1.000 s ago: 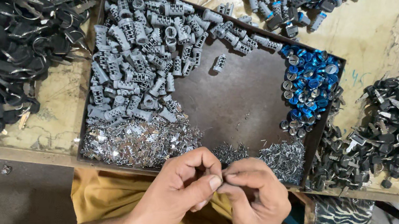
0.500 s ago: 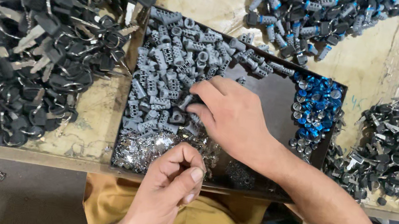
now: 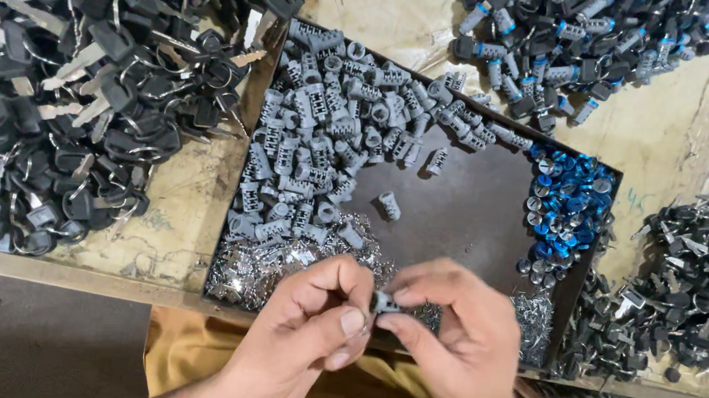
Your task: The person sits at a workbench and assembles lock cylinders by hand. They pick small metal pins and springs from a metal tray, insert them into gray lock bodies, and place blue caps onto the assembled cylinders, working through the parts one at a time.
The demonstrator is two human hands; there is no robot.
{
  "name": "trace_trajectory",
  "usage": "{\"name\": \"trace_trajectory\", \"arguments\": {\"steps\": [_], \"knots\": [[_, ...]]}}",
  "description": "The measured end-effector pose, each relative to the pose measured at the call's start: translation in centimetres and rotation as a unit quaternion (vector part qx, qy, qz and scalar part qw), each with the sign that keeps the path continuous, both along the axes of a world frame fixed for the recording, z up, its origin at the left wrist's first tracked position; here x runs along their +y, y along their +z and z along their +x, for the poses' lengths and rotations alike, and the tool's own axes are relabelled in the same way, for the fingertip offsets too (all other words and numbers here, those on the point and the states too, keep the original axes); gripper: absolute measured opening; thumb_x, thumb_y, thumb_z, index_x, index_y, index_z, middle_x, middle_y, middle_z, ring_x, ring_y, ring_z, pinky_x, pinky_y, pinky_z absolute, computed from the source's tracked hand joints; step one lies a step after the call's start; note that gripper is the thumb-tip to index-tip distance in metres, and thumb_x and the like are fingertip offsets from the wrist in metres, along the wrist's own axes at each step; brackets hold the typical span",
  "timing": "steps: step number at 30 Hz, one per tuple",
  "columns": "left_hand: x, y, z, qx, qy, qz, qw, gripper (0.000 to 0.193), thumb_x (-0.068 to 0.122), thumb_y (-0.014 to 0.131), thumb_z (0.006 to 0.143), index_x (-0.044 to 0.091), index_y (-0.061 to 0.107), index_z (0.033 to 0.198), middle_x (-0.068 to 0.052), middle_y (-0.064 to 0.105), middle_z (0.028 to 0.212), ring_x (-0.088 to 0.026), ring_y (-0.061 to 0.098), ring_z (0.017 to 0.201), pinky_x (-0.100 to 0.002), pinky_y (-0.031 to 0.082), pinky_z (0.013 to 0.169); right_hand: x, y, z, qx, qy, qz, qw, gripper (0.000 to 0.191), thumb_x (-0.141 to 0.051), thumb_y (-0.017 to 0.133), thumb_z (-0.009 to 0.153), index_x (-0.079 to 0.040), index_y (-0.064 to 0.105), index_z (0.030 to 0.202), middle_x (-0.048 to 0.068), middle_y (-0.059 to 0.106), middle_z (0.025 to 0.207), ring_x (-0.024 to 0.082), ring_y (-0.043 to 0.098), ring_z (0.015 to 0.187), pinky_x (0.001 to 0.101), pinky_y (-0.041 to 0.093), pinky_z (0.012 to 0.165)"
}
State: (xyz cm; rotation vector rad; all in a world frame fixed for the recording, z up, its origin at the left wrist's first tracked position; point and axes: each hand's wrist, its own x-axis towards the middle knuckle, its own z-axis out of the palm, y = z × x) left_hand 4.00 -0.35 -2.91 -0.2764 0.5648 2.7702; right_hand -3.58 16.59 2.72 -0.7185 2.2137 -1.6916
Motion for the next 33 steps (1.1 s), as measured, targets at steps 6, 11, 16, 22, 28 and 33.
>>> {"name": "trace_trajectory", "arguments": {"steps": [6,11,16,22,28,33], "knots": [[0.3,0.2,-0.2,-0.048,-0.054,-0.127,0.989,0.013,0.01,0.066,0.1,0.003,0.058,0.094,0.003,0.05,0.073,-0.005,0.044,0.063,-0.022,0.035,0.056,2.4,-2.9,3.4,-0.089,-0.112,-0.002,0.99,0.034,0.014,0.069,0.085,0.001,0.069,0.116,0.017,0.076,0.105,0.02,0.075,0.095,0.0281,0.06,0.084],[0.8,0.0,0.1,-0.052,-0.082,-0.114,0.989,0.016,0.014,0.069,0.099,0.003,0.059,0.095,0.003,0.05,0.071,-0.005,0.043,0.061,-0.022,0.033,0.054,2.7,-1.9,3.0,-0.049,-0.079,0.016,0.996,0.035,0.018,0.063,0.083,-0.002,0.073,0.111,0.016,0.073,0.11,0.02,0.074,0.096,0.0249,0.058,0.079],[1.2,0.0,0.4,-0.042,-0.065,-0.099,0.992,0.015,0.013,0.069,0.1,0.003,0.058,0.096,0.003,0.05,0.072,-0.006,0.043,0.062,-0.022,0.033,0.054,2.5,-1.8,2.6,0.026,-0.066,0.066,0.995,0.036,0.015,0.066,0.083,-0.005,0.074,0.111,0.011,0.074,0.104,0.017,0.073,0.09,0.0239,0.056,0.077],[1.2,0.2,0.1,-0.057,-0.072,-0.128,0.987,0.012,0.009,0.068,0.098,0.004,0.057,0.094,0.004,0.05,0.074,-0.005,0.041,0.063,-0.022,0.032,0.055,2.7,-1.4,2.5,0.041,-0.05,0.083,0.994,0.037,0.014,0.067,0.081,-0.004,0.074,0.112,0.01,0.072,0.1,0.016,0.071,0.083,0.0239,0.056,0.07],[1.7,0.3,0.4,-0.023,-0.066,-0.21,0.975,0.016,0.002,0.068,0.093,0.006,0.053,0.089,0.005,0.05,0.082,-0.003,0.04,0.071,-0.021,0.034,0.061,2.4,-0.5,2.5,0.101,-0.049,0.112,0.987,0.038,0.011,0.069,0.075,-0.004,0.075,0.11,0.01,0.072,0.097,0.018,0.068,0.079,0.0262,0.054,0.066],[2.3,0.5,0.4,0.033,-0.002,-0.366,0.93,0.02,0.001,0.069,0.088,0.007,0.051,0.086,0.006,0.048,0.077,-0.002,0.039,0.066,-0.02,0.034,0.055,2.1,0.2,2.9,0.139,-0.062,0.13,0.98,0.035,0.008,0.075,0.076,-0.005,0.074,0.109,0.009,0.07,0.094,0.021,0.069,0.08,0.0282,0.054,0.069]]}}
